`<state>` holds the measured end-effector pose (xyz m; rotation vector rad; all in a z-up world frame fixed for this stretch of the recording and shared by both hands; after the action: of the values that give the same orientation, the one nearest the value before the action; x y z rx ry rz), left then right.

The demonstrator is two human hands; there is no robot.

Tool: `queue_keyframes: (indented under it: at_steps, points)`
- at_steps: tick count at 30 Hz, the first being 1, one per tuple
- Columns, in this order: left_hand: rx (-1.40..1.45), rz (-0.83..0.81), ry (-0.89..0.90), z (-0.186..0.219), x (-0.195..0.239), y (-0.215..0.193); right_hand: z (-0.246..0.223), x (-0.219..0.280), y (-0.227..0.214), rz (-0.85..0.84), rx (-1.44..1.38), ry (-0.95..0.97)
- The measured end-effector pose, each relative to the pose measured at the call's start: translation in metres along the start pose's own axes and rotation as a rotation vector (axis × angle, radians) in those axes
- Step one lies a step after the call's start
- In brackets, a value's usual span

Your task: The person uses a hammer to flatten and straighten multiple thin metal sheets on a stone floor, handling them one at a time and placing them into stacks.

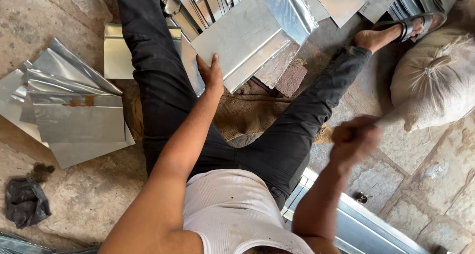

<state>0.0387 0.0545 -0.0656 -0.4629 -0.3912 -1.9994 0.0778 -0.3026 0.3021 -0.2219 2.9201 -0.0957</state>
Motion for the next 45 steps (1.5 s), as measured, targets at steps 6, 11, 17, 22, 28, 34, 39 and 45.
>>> queue_keyframes:
  at_steps: [6, 11, 17, 22, 28, 34, 39, 45]
  points:
    - [-0.061, 0.007, -0.049, 0.010, 0.008, -0.001, 0.036, -0.004, -0.015, 0.104, -0.356, -0.181]
    - [-0.032, -0.004, 0.055, 0.001, 0.001, -0.004, 0.174, 0.050, 0.036, -0.033, 0.322, 0.299]
    - [-0.062, 0.012, 0.277, -0.002, 0.006, -0.005, 0.111, 0.043, 0.022, -0.040, 0.216, 0.578]
    - [0.005, 0.017, 0.082, 0.019, 0.009, 0.000, 0.001, 0.014, 0.009, 0.087, -0.245, 0.074]
    - [-0.011, 0.038, 0.018, 0.032, 0.016, -0.003, 0.070, 0.027, 0.047, 0.018, -0.047, -0.074]
    - [-0.185, 0.012, 0.154, 0.018, 0.010, -0.010, 0.130, 0.044, 0.030, -0.087, 0.410, 0.554]
    - [-0.388, 0.012, 0.322, 0.013, 0.012, 0.020, 0.081, 0.038, 0.004, 0.028, 0.165, 0.518]
    - [-0.540, 0.121, 0.525, 0.020, 0.016, 0.045, 0.000, 0.041, 0.001, 0.092, -0.230, -0.035]
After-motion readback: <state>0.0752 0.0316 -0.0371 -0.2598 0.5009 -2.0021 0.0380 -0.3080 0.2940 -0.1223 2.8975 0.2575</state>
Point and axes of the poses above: each hand's wrist, its own x-axis away from the middle knuckle, its own y-axis out of the palm, z = x × y, the point moved 8 cm from there along -x, towards the middle knuckle, and after that the axes turned 7 degrees about y, right-handed, at the moved point
